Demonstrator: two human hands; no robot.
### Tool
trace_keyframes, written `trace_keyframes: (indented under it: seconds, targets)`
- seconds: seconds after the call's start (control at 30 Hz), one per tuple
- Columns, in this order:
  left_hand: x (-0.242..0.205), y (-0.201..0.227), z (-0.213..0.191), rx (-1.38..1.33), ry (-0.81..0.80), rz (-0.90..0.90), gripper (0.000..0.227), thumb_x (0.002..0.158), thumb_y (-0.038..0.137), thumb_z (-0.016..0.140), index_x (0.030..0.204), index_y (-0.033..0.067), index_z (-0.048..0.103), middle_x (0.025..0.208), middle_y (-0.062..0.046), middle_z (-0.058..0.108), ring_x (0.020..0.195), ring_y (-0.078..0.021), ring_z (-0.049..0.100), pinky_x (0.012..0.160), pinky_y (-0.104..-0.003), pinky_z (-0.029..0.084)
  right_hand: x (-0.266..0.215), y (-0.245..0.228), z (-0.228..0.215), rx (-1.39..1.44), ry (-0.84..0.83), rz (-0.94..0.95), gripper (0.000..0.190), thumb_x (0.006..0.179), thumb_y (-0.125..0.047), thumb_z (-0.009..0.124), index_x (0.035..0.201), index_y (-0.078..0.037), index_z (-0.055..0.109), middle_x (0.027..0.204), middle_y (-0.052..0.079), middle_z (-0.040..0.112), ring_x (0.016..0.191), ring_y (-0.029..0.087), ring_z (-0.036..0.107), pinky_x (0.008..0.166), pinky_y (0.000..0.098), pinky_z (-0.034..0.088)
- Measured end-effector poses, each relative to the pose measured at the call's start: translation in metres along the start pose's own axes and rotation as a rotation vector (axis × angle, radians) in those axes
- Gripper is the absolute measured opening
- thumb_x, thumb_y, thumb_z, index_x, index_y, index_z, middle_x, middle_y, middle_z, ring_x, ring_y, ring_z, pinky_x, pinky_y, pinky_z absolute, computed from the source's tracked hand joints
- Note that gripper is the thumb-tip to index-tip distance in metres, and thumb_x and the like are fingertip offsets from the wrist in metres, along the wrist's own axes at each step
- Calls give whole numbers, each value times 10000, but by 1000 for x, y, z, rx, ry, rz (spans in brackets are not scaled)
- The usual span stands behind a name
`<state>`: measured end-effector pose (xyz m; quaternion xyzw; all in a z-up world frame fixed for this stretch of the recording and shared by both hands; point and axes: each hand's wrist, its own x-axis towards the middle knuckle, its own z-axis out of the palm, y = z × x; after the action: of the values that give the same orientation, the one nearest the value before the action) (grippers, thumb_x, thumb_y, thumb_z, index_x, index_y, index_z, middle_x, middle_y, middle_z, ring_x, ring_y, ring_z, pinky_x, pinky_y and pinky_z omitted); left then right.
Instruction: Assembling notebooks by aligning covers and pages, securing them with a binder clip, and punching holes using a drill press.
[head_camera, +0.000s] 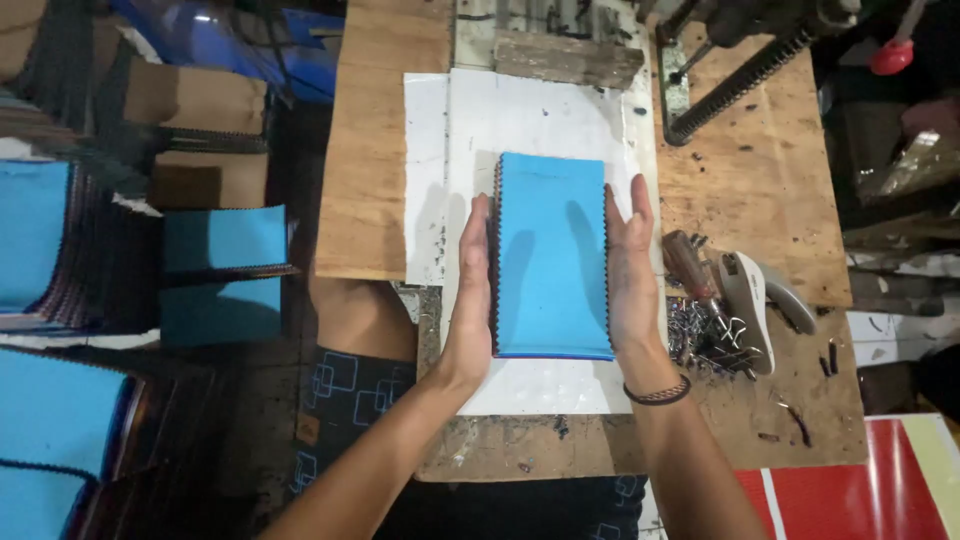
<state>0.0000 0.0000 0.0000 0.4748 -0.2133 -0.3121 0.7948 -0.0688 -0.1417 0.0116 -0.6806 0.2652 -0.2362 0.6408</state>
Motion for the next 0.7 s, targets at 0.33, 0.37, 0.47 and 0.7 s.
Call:
trace_keyframes:
  seconds: [0.33, 0.37, 0.47, 0.7]
  targets:
    - [-14, 20, -15, 44, 24, -39, 960, 959, 748, 223, 1646, 113, 9, 1719, -221, -38, 1572, -436, -6, 1255, -554, -47, -5, -4, -17, 55, -31, -86, 901, 1034, -680, 331, 1626, -62, 48, 1682, 317, 147, 1568, 447, 114, 1257, 594, 36]
    - [-19, 26, -22, 143, 21, -60, 889, 978, 684, 265, 1626, 94, 118, 1690, -226, 84, 1556, -442, 92, 1242, -585, 38, -15, -18, -20, -158, -19, -109, 755, 1030, -496, 414, 1571, -8, 212, 1596, 321, 293, 1511, 479, 239, 1218, 619, 162]
    - [-41, 13, -44, 304, 93, -11, 598, 986, 418, 488, 1466, 68, 418, 1496, -182, 410, 1428, -405, 390, 1113, -552, 338, -33, -21, -46, -628, -105, -344, 481, 912, -222, 659, 1336, -15, 564, 1327, 202, 594, 1275, 395, 526, 1093, 527, 409]
    - [-83, 3, -62, 894, -61, 425, 159, 961, 78, 710, 1118, 88, 692, 1012, -47, 709, 944, -205, 685, 819, -322, 536, -61, -38, -48, -1009, -504, -678, 413, 873, -291, 782, 1222, -86, 704, 1083, 79, 660, 964, 232, 642, 878, 364, 555]
